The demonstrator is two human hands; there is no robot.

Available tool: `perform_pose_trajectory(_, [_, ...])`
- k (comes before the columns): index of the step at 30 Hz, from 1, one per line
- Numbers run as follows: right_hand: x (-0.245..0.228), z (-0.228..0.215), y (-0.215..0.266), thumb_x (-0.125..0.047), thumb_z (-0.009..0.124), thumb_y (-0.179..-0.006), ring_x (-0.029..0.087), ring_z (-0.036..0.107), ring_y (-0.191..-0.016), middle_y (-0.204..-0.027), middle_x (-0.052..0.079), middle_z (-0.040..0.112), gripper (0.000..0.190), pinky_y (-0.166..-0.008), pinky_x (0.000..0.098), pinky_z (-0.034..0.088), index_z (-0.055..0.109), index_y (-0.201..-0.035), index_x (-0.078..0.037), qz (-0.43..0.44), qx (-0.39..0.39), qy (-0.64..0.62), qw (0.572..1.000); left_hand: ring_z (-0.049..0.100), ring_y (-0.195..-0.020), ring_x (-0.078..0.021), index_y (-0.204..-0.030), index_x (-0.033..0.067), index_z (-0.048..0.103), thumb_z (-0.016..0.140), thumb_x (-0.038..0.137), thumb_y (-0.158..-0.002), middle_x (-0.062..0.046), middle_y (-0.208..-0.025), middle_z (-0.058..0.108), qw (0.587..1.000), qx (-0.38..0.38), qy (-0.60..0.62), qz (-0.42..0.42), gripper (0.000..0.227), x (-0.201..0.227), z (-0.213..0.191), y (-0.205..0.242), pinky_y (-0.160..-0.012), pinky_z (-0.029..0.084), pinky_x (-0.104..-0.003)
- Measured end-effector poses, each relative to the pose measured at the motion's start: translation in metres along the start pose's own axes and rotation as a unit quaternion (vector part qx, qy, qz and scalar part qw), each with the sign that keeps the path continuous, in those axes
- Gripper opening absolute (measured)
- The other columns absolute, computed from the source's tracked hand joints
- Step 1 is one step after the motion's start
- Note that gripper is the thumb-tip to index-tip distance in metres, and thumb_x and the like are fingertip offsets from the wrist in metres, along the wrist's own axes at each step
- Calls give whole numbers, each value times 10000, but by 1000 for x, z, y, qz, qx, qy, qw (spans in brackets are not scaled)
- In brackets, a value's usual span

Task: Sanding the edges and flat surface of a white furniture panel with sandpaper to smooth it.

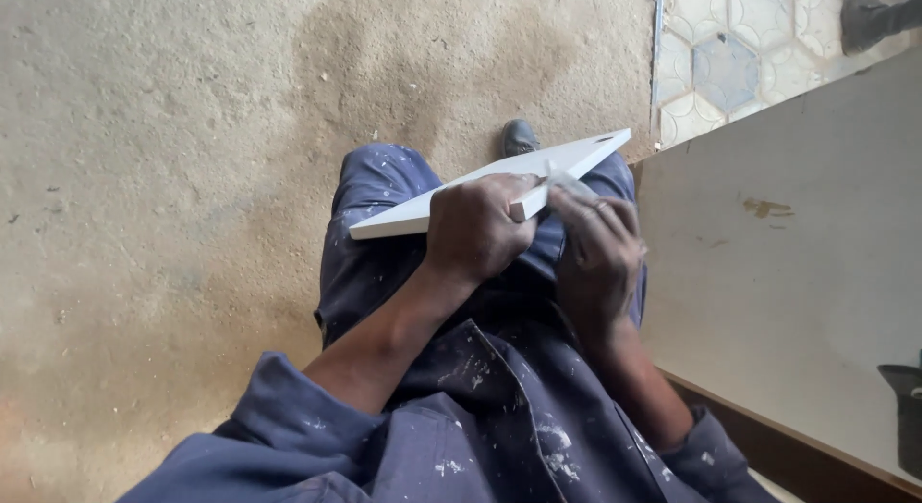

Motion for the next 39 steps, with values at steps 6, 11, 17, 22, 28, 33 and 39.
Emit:
perform_pose_trajectory(6, [9,2,-5,17,707,-992,321,693,-885,-1004,140,790,118,-737,427,587,802,-1036,-39,19,-15,17,1000,777,-843,-329,-1053,169,808,733,267,-802,-80,-899,796,1000,22,14,5,280,5,-2,7,-733,641,-518])
perform_pose_trajectory(11, [-3,1,9,1,659,-996,326,671,-825,-930,119,774,187,-751,408,576,823,-1054,-67,-15,-2,1,1000,766,-759,-354,-990,153,796,704,246,-759,-77,-797,774,1000,-1,13,-3,265,5,-5,10,-694,630,-524])
perform_pose_trajectory(17, [-22,-3,9,26,615,-1004,345,623,-754,-828,129,714,244,-695,422,570,833,-1028,-81,-39,18,19,999,765,-780,-343,-970,226,795,686,234,-720,-34,-783,762,1000,-17,-14,-21,272,-14,13,11,-719,632,-524])
perform_pose_trajectory(22, [-7,2,12,65,626,-998,403,647,-817,-897,200,735,206,-761,441,562,809,-1049,-17,-43,12,0,999,781,-834,-292,-1039,191,804,740,283,-784,-42,-885,792,1000,-4,13,-13,278,-2,-5,13,-721,633,-438])
perform_pose_trajectory(28, [3,8,10,20,682,-999,347,676,-849,-940,162,781,163,-761,414,569,823,-1052,-40,-42,21,-20,999,778,-844,-322,-1003,183,809,772,299,-781,-56,-862,793,999,-8,34,-28,254,-10,-10,15,-734,631,-482])
perform_pose_trajectory(33, [-19,7,24,53,734,-944,288,635,-779,-880,96,754,229,-754,385,569,843,-997,-141,-68,33,31,997,761,-828,-340,-856,224,773,737,370,-751,-44,-775,754,996,-44,17,-75,183,-23,0,18,-766,624,-489])
perform_pose_trajectory(39, [-58,-2,10,-103,724,-964,242,706,-879,-1032,28,811,156,-804,350,596,833,-1059,-164,-22,4,18,1000,765,-778,-324,-862,234,778,747,443,-745,-27,-757,759,997,-29,7,-72,241,-32,5,13,-719,633,-452])
Point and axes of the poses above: each hand's wrist, its own y-axis away from the middle knuckle, its own z-axis out of the palm, x = y × z, the point moved 6 cm from there along -y, towards the middle knuckle
